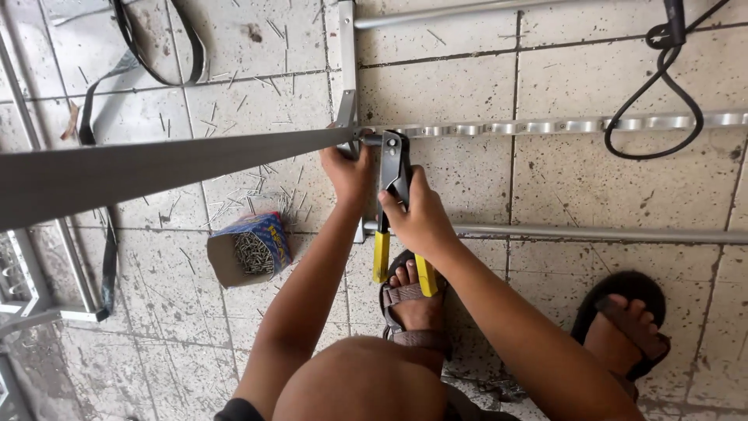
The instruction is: Assembling a metal frame structure using a manual rivet gun and a power drill.
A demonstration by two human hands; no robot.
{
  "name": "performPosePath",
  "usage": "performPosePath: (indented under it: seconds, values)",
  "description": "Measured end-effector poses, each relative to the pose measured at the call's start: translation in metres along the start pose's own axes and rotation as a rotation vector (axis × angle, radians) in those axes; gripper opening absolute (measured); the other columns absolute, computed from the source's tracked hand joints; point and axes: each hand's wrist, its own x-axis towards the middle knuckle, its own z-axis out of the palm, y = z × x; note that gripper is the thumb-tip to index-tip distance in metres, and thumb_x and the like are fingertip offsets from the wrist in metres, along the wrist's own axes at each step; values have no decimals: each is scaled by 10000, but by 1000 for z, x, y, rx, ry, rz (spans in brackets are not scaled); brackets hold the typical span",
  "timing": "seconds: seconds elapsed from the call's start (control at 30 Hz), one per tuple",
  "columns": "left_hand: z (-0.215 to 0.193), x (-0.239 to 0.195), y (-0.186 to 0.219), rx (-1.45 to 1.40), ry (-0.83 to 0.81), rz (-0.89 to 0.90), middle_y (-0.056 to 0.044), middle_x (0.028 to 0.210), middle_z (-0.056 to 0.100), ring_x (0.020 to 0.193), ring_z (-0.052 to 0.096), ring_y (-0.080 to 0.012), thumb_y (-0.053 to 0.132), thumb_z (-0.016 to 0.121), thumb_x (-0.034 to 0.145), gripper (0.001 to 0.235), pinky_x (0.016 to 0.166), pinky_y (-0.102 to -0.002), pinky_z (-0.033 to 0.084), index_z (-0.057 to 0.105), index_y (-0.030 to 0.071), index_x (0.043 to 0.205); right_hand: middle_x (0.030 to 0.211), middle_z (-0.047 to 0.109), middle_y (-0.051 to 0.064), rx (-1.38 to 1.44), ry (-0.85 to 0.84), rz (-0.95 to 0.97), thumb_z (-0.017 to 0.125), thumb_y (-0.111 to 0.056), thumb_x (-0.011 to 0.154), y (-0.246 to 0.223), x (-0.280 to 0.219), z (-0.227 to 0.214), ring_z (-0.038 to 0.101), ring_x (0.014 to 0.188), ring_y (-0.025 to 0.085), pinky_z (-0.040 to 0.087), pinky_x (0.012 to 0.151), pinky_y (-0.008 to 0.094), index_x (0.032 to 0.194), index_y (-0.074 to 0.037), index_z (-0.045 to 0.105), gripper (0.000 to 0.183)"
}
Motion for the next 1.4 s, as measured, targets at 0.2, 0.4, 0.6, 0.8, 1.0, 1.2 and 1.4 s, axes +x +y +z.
performPosePath:
  seconds: [0.2, 0.4, 0.6, 0.8, 1.0, 1.2, 1.4]
  values:
    - [-1, 3, 39, 9, 32, 40, -175, 1115, 559, 1142, 595, -412, 204, 832, 833, 429, 1000, -488, 481, 648, 40, 1184, 852, 694, 283, -48, 31, 16, 595, -275, 982, 4, -1, 14, 730, 720, 455, 625, 576, 514, 1214, 11, 420, 408]
    - [-5, 6, 66, 50, 31, 88, -133, 1026, 576, 1063, 621, -391, 285, 836, 825, 337, 968, -475, 488, 681, 97, 1058, 883, 695, 289, -90, 85, 48, 605, -286, 976, 11, 0, 20, 724, 756, 474, 618, 590, 533, 1234, 12, 415, 437]
    - [-2, 9, 59, 93, 50, 70, -106, 1014, 586, 1042, 625, -376, 309, 844, 806, 317, 950, -488, 492, 670, 133, 1004, 893, 681, 302, -78, 95, 34, 590, -255, 985, 5, 0, 20, 728, 737, 463, 632, 565, 499, 1243, 37, 416, 426]
    - [0, 11, 64, 105, 45, 48, -99, 1016, 591, 1029, 623, -387, 242, 833, 778, 282, 922, -497, 500, 655, 134, 969, 936, 676, 310, -74, 51, 73, 602, -263, 973, -14, -4, 16, 721, 797, 470, 628, 620, 522, 1229, 32, 440, 423]
    - [-3, 9, 77, 74, 29, 30, -154, 1029, 601, 1030, 607, -428, 192, 825, 767, 281, 913, -507, 496, 655, 89, 965, 1023, 678, 329, -82, 28, 137, 639, -308, 943, -44, -8, 13, 704, 923, 509, 608, 717, 581, 1214, 6, 470, 448]
    - [-3, 9, 66, 0, -3, -3, -237, 1009, 566, 1019, 574, -467, 128, 801, 789, 277, 869, -487, 490, 666, 10, 1000, 1173, 633, 348, -174, 75, 166, 686, -379, 878, -52, 3, -8, 606, 1157, 530, 517, 945, 637, 1260, -4, 496, 568]
    - [-4, 4, 73, 70, 46, 0, -175, 1050, 570, 1034, 584, -422, 165, 796, 802, 299, 829, -476, 510, 664, 61, 1050, 1122, 658, 365, -207, -9, 208, 612, -344, 931, -57, -2, 8, 683, 1035, 494, 607, 799, 558, 1376, 84, 384, 658]
